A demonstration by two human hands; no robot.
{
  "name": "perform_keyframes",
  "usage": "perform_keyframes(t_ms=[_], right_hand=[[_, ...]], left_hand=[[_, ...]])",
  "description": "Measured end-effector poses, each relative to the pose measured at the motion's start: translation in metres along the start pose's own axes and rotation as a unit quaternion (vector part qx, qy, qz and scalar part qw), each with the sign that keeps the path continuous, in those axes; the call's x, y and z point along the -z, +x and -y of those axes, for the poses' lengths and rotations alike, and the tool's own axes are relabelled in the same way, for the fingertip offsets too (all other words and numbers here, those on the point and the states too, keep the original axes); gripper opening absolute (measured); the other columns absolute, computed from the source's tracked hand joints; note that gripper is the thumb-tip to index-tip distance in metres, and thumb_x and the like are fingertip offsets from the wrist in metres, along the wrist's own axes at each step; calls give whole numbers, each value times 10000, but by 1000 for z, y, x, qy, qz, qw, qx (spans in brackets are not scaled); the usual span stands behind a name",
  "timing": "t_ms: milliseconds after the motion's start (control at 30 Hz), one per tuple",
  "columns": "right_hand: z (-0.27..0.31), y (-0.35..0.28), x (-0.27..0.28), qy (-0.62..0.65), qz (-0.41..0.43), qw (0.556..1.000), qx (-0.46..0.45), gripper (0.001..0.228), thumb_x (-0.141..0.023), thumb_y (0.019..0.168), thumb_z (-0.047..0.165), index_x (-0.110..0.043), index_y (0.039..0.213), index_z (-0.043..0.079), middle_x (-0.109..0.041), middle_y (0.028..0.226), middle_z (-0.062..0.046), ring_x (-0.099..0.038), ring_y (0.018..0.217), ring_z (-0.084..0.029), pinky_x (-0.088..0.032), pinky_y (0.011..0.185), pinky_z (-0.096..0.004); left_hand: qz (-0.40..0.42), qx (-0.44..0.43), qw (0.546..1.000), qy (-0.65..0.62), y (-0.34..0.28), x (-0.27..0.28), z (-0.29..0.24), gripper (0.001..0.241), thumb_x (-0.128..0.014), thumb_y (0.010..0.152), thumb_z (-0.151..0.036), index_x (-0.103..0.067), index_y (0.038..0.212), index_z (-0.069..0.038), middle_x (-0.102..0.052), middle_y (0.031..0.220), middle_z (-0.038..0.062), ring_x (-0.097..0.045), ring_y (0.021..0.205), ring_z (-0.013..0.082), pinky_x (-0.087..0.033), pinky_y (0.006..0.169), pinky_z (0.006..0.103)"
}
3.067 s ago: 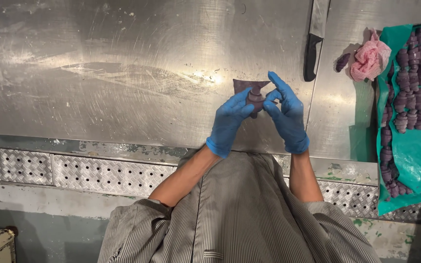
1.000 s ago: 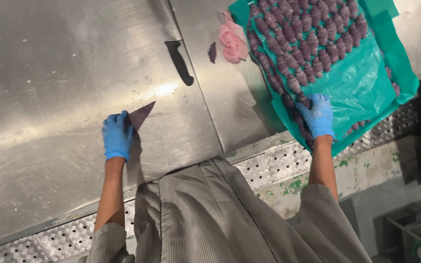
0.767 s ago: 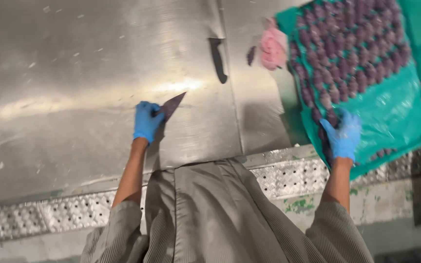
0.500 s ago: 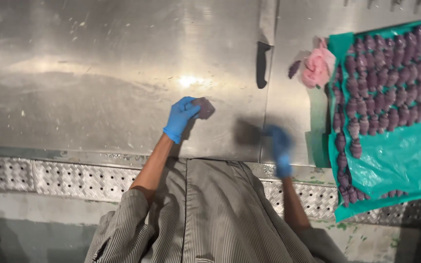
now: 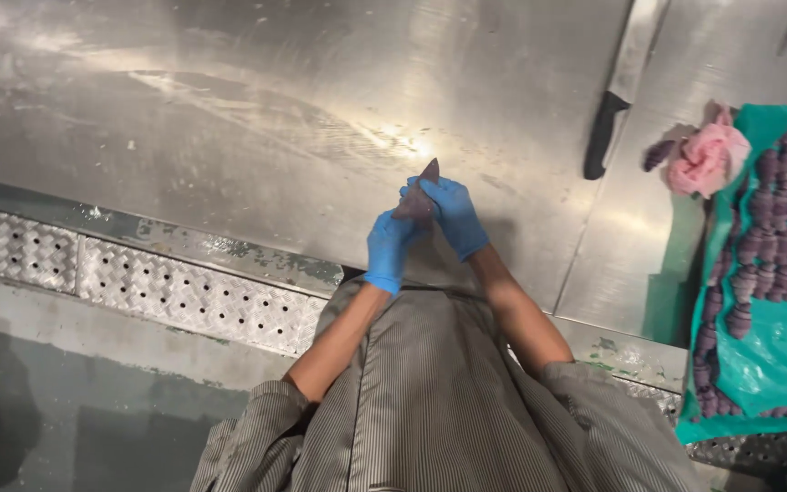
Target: Shaping and rolling purple dough into small individual pieces and arranging them on a tray.
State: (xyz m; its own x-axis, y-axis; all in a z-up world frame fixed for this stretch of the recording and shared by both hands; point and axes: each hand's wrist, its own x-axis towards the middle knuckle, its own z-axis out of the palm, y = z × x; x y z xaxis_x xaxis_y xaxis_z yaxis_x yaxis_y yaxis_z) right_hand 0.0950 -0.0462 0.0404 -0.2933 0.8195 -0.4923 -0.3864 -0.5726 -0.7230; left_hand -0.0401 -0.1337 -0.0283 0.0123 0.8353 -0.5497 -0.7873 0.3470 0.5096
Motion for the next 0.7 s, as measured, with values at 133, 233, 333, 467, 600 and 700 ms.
perform_keyframes(t_ms=[133, 233, 333, 467, 600, 700], right_hand=[[-22, 23, -22, -72, 10, 997, -9, 386, -611, 1020, 176, -625, 1259, -127, -741, 1093, -206, -740, 970, -239, -594, 911, -345], [-38, 33, -23, -40, 10, 999, -11, 391, -640, 1003, 157, -612, 1267, -131, -723, 1027, -194, -730, 913, -248, -614, 851, -379], [-46, 44, -19, -13, 1, 1000, -16, 378, -642, 1000, 148, -608, 1252, -133, -730, 1026, -175, -731, 904, -253, -615, 830, -385], [-46, 44, -21, -83, -21, 996, 13, 362, -637, 1001, 139, -619, 1251, -122, -744, 1033, -169, -738, 913, -230, -610, 854, -354], [-43, 46, -25, -106, -63, 992, 27, 333, -650, 993, 139, -651, 1211, -113, -754, 1034, -163, -743, 923, -217, -606, 863, -334], [-44, 48, -22, -129, -74, 988, 45, 313, -652, 993, 148, -678, 1172, -108, -766, 1030, -169, -747, 938, -206, -607, 874, -320]], left_hand=[[-35, -123, 973, 191, 19, 41, 26, 262, -708, 917, -10, -629, 1164, 28, -705, 1055, 86, -675, 940, 142, -591, 829, 293], [-100, -126, 972, 171, 23, 57, 37, 359, -787, 835, 24, -612, 1148, 5, -675, 1004, 53, -651, 889, 117, -584, 794, 280], [-146, -133, 947, 254, 17, 61, 30, 326, -869, 808, 12, -648, 1048, 32, -670, 936, 76, -612, 821, 133, -543, 737, 293], [-80, -29, 955, 285, -26, 45, -23, 328, -809, 816, -123, -625, 1075, -42, -705, 924, 73, -666, 808, 174, -563, 717, 322], [164, -286, 670, 665, -42, 24, -78, 455, -804, 881, -303, -641, 1232, -64, -633, 1322, 148, -599, 1244, 334, -508, 1090, 446], [248, -331, 505, 757, -21, 8, -85, 869, -775, 784, -428, -480, 1471, 14, -387, 1591, 229, -346, 1487, 384, -290, 1219, 529]])
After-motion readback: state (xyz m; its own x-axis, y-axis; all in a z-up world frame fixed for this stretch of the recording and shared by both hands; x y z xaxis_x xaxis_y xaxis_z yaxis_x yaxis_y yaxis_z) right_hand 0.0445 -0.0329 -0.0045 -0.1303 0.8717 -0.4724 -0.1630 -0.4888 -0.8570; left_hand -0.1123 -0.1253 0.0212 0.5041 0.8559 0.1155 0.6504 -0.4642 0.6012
